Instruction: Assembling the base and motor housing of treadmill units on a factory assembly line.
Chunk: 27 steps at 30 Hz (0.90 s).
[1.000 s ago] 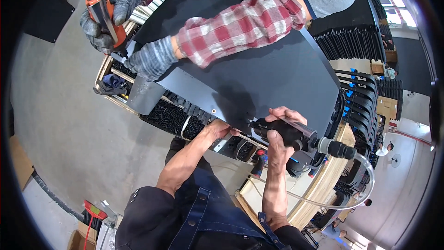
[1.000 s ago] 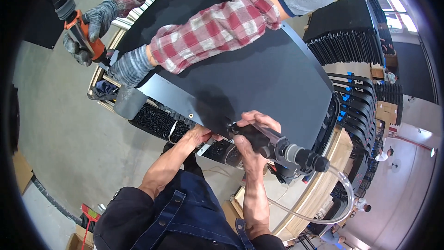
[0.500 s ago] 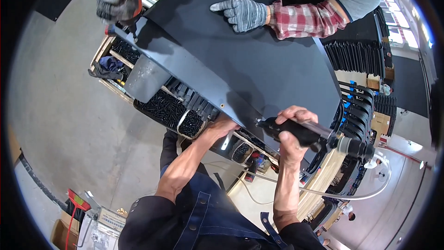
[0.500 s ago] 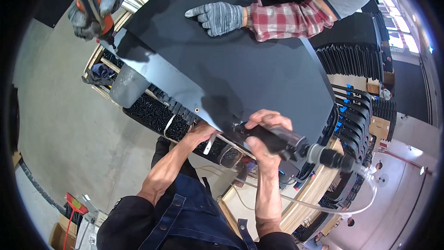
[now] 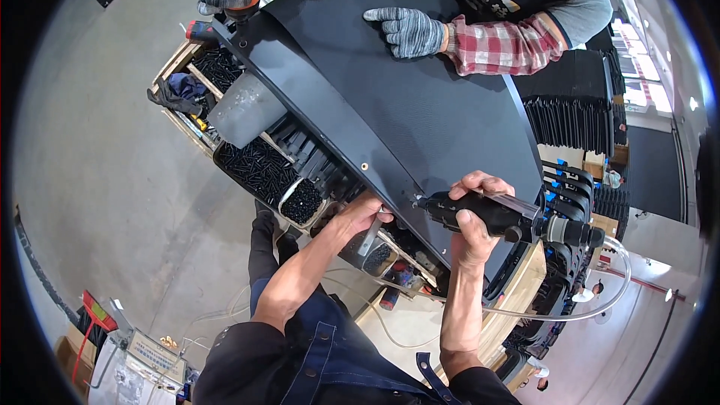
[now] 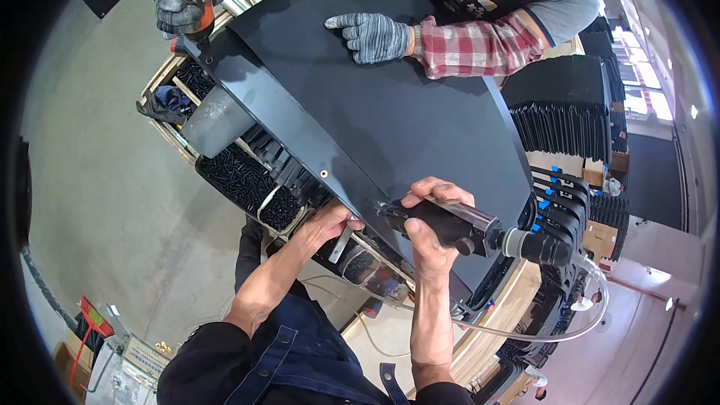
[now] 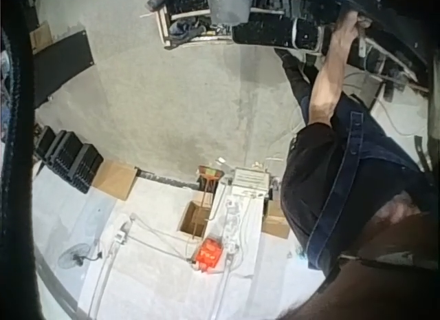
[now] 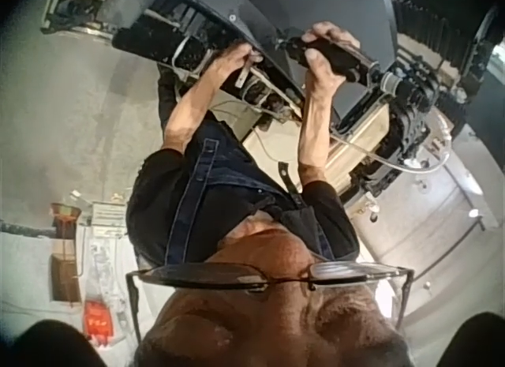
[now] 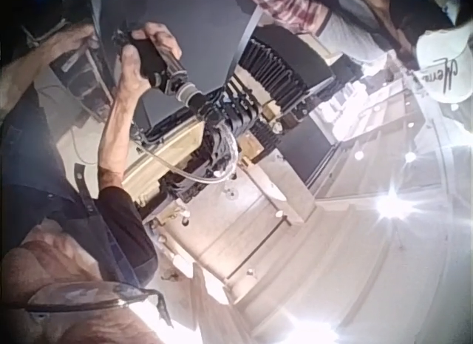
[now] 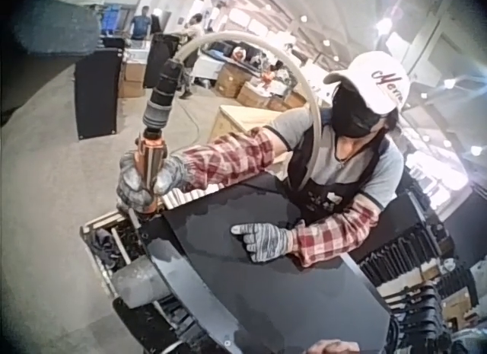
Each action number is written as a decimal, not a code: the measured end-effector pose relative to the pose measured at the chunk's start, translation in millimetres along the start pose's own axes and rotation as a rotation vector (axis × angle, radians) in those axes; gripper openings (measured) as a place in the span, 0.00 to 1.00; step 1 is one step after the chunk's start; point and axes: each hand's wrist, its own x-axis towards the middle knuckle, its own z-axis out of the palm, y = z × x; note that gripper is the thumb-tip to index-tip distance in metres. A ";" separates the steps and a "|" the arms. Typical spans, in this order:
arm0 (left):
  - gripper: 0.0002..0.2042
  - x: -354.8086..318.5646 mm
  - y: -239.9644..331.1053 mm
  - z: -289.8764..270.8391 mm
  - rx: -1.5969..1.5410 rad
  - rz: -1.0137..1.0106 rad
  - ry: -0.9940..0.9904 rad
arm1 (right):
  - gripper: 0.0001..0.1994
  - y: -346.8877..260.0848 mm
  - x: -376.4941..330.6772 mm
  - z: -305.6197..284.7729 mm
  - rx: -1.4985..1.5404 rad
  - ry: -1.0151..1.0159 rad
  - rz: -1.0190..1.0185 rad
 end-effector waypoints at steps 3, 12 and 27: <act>0.04 1.9 -2.7 -0.7 0.022 0.058 0.001 | 0.29 0.7 -2.2 -5.2 0.005 -0.024 -0.014; 0.06 1.4 -4.2 1.5 0.256 0.304 0.171 | 0.27 8.9 -3.8 -7.8 0.025 -0.105 -0.040; 0.05 3.1 -2.3 11.7 0.276 0.465 0.145 | 0.27 10.8 -5.5 -7.9 0.047 -0.157 -0.060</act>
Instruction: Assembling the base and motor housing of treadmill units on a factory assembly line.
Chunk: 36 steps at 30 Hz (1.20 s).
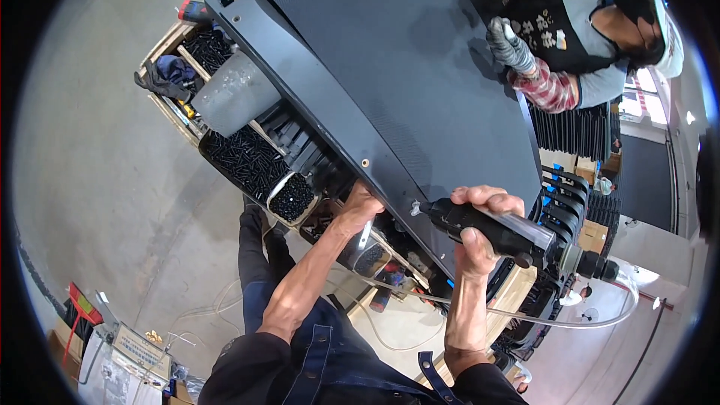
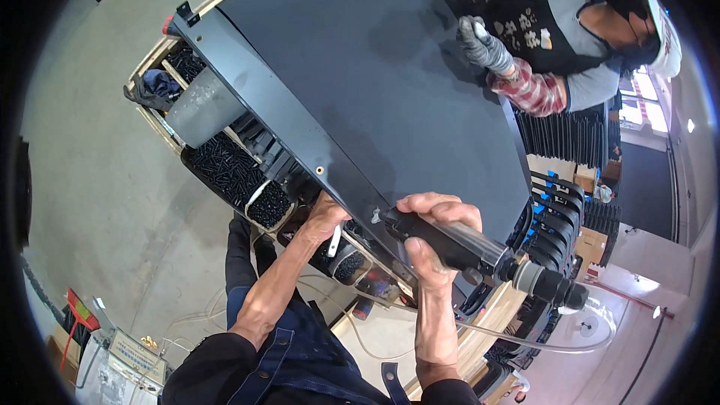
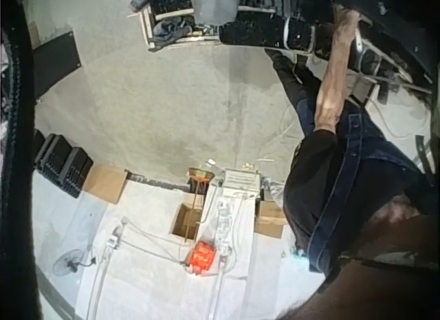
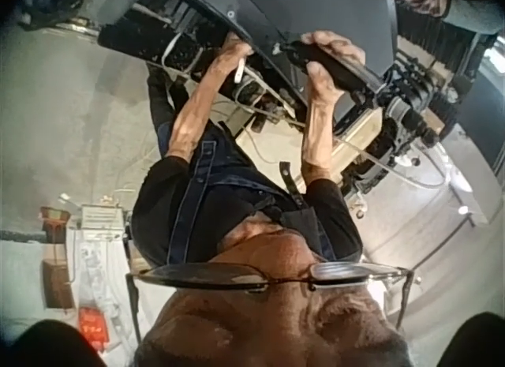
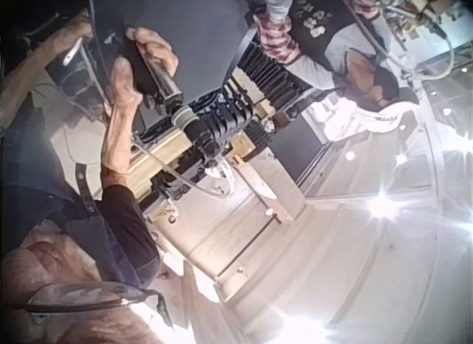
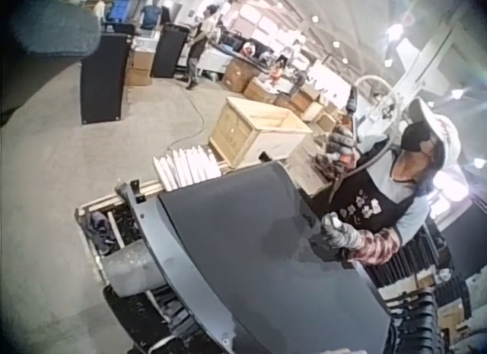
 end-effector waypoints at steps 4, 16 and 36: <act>0.09 -14.7 1.2 3.0 -0.205 -0.091 0.117 | 0.35 -3.0 0.7 -0.2 0.011 0.027 0.063; 0.23 -32.3 -30.0 -34.2 0.310 -0.467 0.305 | 0.26 -12.3 -0.6 15.4 -0.120 0.374 0.115; 0.17 -23.2 67.9 -42.9 -0.117 -0.613 -0.033 | 0.23 -55.9 43.7 20.9 0.226 0.903 0.046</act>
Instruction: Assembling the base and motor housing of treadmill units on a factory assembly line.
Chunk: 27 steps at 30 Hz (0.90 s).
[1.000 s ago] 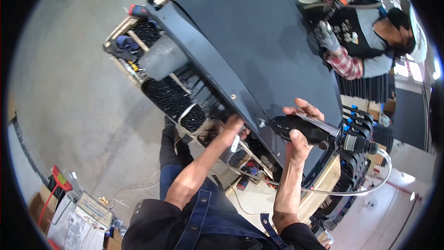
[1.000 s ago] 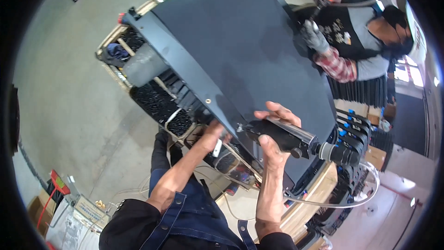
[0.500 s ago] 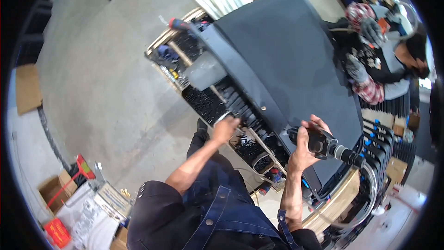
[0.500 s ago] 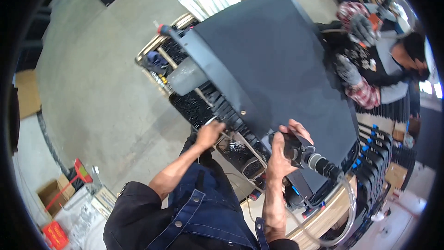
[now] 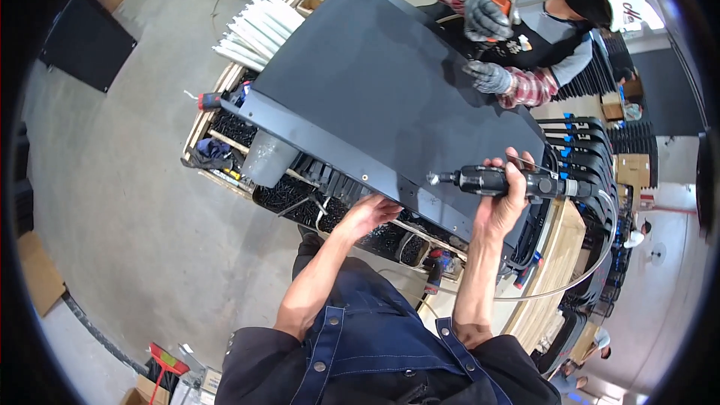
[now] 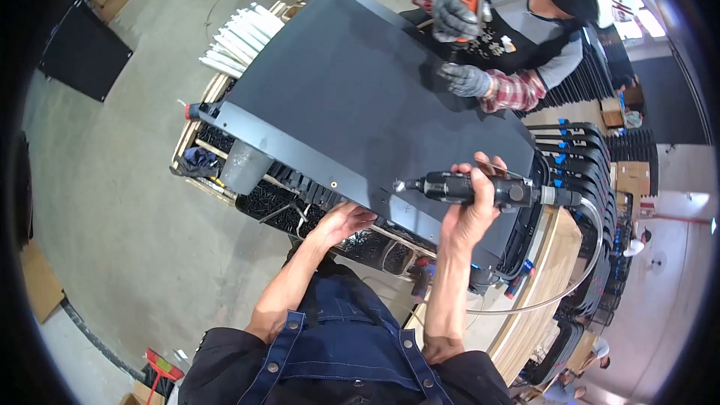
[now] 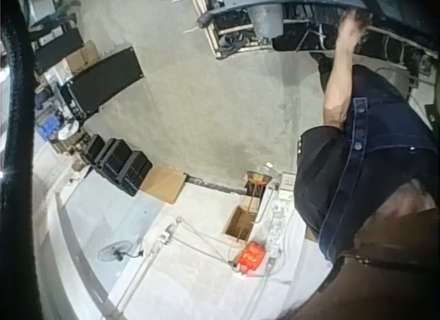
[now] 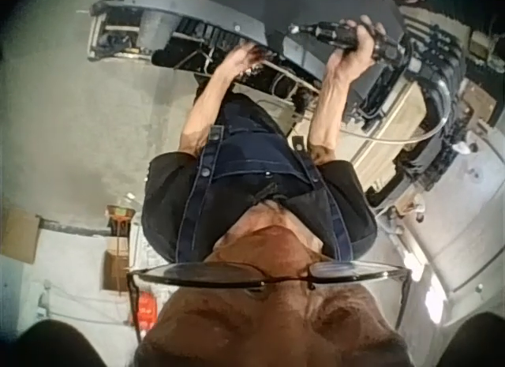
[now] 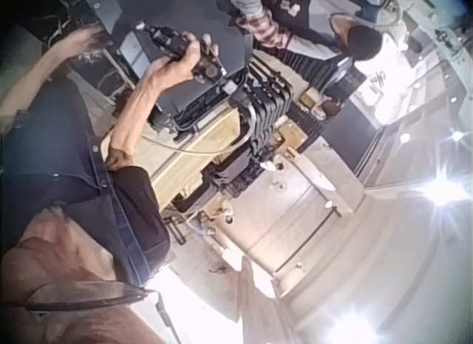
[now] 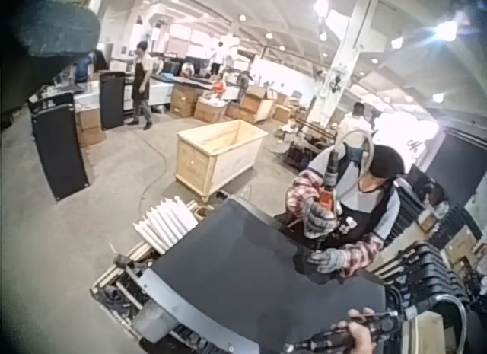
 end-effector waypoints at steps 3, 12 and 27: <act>0.14 33.8 -4.1 12.1 -0.025 -0.131 0.046 | 0.23 -27.5 -19.1 -35.9 -0.104 -0.064 0.070; 0.13 70.4 -2.4 -58.6 -0.063 -0.196 -0.049 | 0.15 -76.4 -152.5 -257.5 -0.394 0.765 0.121; 0.10 -6.2 -88.0 -10.4 0.295 -0.141 0.372 | 0.17 -147.7 -97.6 -657.4 -0.993 0.674 0.214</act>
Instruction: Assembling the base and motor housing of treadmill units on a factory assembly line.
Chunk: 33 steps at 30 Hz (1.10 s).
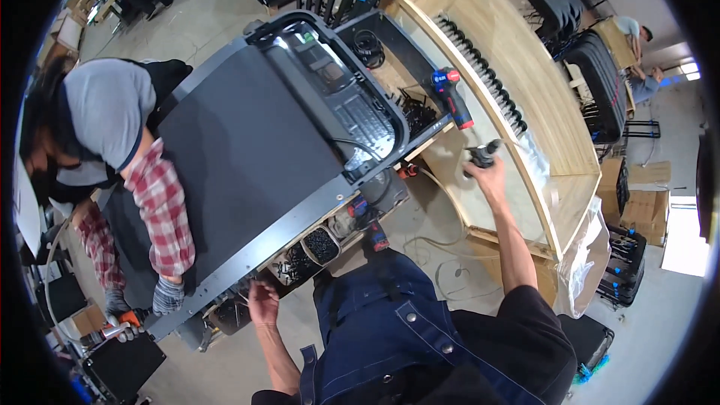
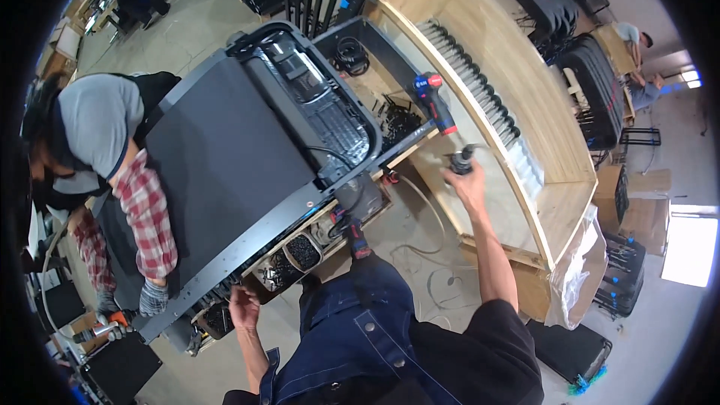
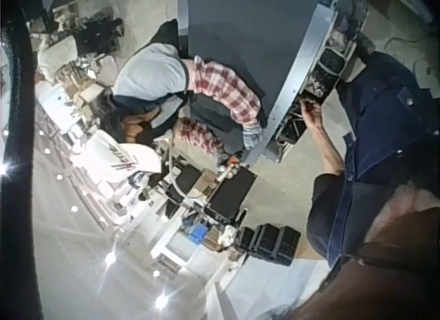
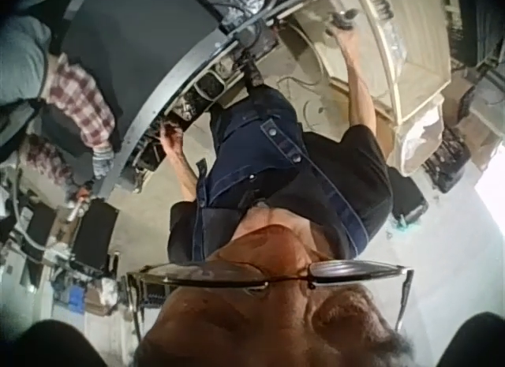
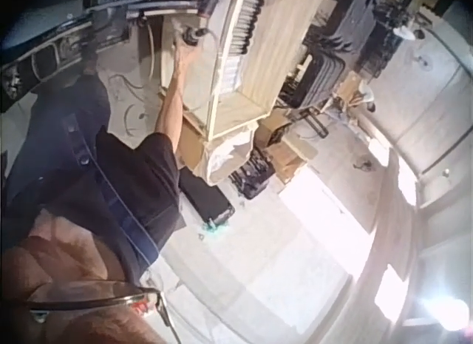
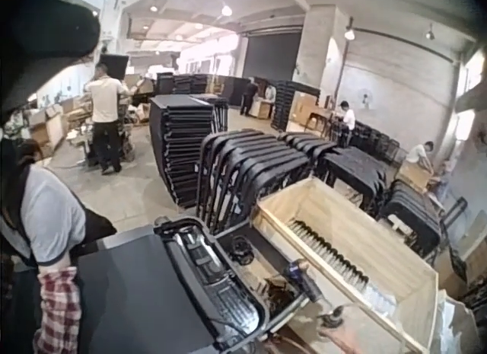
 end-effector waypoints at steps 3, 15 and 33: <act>0.11 -16.2 -41.7 12.7 0.272 -0.215 0.222 | 0.20 97.3 59.0 45.9 0.003 -0.100 -0.024; 0.08 -56.7 -103.4 69.3 0.456 -0.255 0.604 | 0.22 176.7 109.0 128.1 -0.089 -0.005 0.237; 0.11 67.7 -127.2 3.4 1.597 0.451 0.707 | 0.25 259.7 18.5 226.2 0.360 -0.293 0.154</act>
